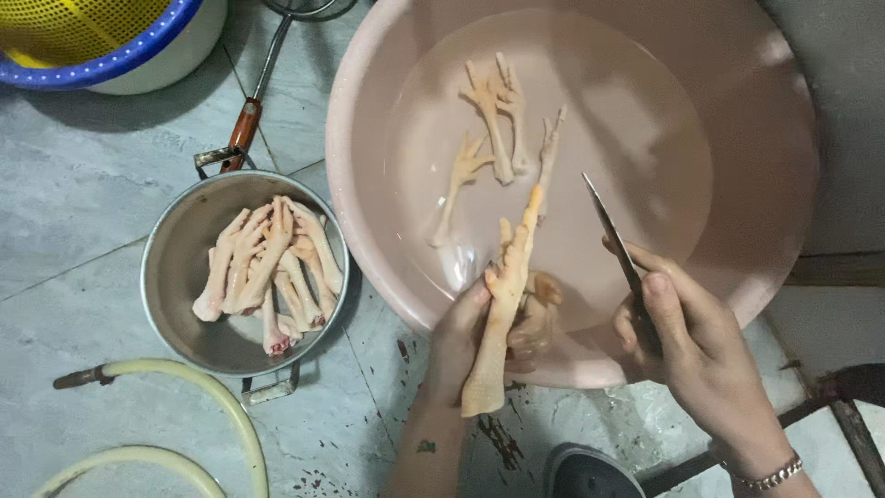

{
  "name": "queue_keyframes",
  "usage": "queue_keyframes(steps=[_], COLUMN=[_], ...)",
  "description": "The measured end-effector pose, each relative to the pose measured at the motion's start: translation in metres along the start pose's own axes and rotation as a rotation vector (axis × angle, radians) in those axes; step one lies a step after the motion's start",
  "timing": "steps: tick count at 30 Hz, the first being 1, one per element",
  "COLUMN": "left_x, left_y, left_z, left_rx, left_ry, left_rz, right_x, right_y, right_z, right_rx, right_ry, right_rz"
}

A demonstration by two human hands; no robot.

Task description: The person washes chicken feet in a basin of water, transfers them to a pot, and uses a knife to trim the feet before rinsing them under a faucet.

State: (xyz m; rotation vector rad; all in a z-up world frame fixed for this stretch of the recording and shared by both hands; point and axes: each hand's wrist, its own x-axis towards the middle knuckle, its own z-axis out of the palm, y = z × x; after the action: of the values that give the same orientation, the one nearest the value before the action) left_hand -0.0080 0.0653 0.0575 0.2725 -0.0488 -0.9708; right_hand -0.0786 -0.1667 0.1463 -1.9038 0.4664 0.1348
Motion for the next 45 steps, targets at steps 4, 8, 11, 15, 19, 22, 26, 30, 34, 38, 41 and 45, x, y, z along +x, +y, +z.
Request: queue_keyframes(steps=[4, 8, 11, 15, 19, 22, 26, 30, 34, 38, 41, 45], left_x=[0.002, 0.004, 0.004, 0.008, 0.021, 0.024, 0.024, 0.024, 0.026, 0.029, 0.029, 0.032], left_y=[-0.001, -0.003, 0.003, -0.002, -0.026, -0.011, 0.012, -0.011, -0.014, 0.004, 0.013, 0.011], left_z=[0.0, 0.006, 0.02, 0.002, -0.01, 0.04, 0.087, 0.038, 0.033, 0.068, 0.082, 0.071], left_rx=[-0.015, 0.079, 0.094, 0.161, 0.211, 0.46, 0.92, 0.939, 1.375, 1.027, 0.975, 0.962], left_ry=[-0.003, 0.024, 0.103, 0.061, 0.376, 0.717, 0.882, 0.967, 0.808, 0.948, 0.968, 1.0], left_rz=[0.007, 0.106, 0.107, 0.163, 0.161, 0.064, -0.208, -0.272, 0.018, -0.28, -0.322, -0.31], right_x=[-0.001, 0.0, 0.0, -0.001, -0.004, -0.011, -0.012, -0.01, -0.009, -0.008, -0.003, 0.001], right_y=[0.0, 0.006, -0.002, -0.008, 0.006, 0.008, -0.002, 0.006, 0.017, 0.01, 0.004, -0.001], right_z=[0.002, 0.003, -0.002, -0.002, -0.003, 0.006, 0.028, 0.04, 0.043, 0.044, 0.042, 0.04], right_rx=[0.068, 0.08, 0.012, -0.021, -0.211, -0.359, -0.428, -0.457, -0.527, -0.491, -0.41, -0.362], right_ry=[-0.004, -0.01, -0.019, 0.001, 0.046, 0.056, 0.022, 0.039, 0.045, 0.067, 0.017, -0.056], right_rz=[0.04, 0.02, 0.005, 0.023, -0.095, -0.18, -0.529, -0.567, -0.522, -0.533, -0.502, -0.51])
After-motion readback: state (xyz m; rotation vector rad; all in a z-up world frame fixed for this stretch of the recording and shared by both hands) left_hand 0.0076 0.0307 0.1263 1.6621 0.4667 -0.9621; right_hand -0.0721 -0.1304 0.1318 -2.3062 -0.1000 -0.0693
